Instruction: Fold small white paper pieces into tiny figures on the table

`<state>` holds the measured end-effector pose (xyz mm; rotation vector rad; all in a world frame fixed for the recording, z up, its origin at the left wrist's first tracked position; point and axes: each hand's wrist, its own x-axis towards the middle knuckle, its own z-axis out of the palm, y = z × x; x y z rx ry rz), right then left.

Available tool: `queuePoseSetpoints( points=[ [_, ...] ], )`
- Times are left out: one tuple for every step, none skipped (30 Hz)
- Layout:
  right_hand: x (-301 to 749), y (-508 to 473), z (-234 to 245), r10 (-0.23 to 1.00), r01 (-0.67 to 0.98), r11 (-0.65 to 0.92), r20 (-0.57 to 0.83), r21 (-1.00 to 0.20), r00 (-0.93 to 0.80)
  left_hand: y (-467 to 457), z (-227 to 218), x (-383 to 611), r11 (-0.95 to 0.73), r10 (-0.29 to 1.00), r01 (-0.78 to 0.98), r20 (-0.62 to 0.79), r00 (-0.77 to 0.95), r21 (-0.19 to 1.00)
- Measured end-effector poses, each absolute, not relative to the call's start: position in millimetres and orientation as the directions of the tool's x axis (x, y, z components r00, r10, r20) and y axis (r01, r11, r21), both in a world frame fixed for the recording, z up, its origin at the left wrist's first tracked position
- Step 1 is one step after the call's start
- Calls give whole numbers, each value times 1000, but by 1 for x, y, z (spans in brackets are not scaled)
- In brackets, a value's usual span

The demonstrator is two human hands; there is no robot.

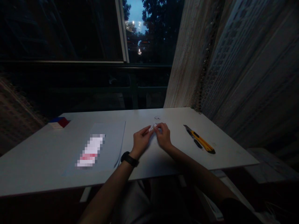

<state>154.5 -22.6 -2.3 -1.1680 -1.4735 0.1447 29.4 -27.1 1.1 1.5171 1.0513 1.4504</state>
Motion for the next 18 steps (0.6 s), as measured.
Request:
queuePoseSetpoints(
  points=[
    [154,-23,-2,705,558,494,683,-667,191,-27,0,29,-383,923,95,385,-4,919],
    [154,-23,-2,704,553,500,685,-667,190,-28,0,29,-402,913,127,407,-14,907],
    [153,-24,-2,702,548,505,687,-667,189,-28,-1,28,-416,906,148,423,-18,897],
    [153,-24,-2,701,543,509,688,-668,189,-29,-1,28,-429,899,164,437,-17,888],
    [152,-24,-2,701,539,511,688,-670,190,-30,0,28,-440,893,177,450,-16,880],
    [152,-25,-2,701,537,512,687,-671,190,-30,0,27,-449,887,190,461,-17,873],
    [152,-25,-2,701,535,514,688,-670,189,-31,1,27,-457,883,199,469,-19,867],
    [151,-25,-2,700,534,517,689,-669,186,-31,1,27,-462,879,202,476,-23,864],
    [151,-26,-2,699,535,520,692,-666,181,-31,2,27,-464,877,198,479,-30,863],
    [151,-27,-2,699,536,522,693,-663,175,-31,2,26,-464,878,185,478,-38,866],
    [150,-27,-1,702,540,522,692,-661,169,-31,2,26,-460,880,167,473,-45,872],
    [150,-28,-1,706,544,519,690,-659,162,-31,3,26,-454,884,145,465,-52,879],
    [149,-29,-1,711,549,515,686,-658,154,-31,3,26,-445,889,122,454,-58,887],
    [149,-29,-1,717,552,512,682,-658,147,-31,4,26,-435,895,101,442,-61,895],
    [149,-29,-1,721,554,511,679,-657,140,-31,4,25,-424,901,85,430,-64,902],
    [149,-30,-1,723,555,509,676,-658,138,-31,5,25,-413,906,73,418,-63,908],
    [149,-30,-1,724,556,506,675,-659,141,-31,7,25,-400,913,59,404,-63,914],
    [149,-29,0,726,558,501,672,-662,146,-30,8,25,-384,921,35,385,-62,923]
  ],
)
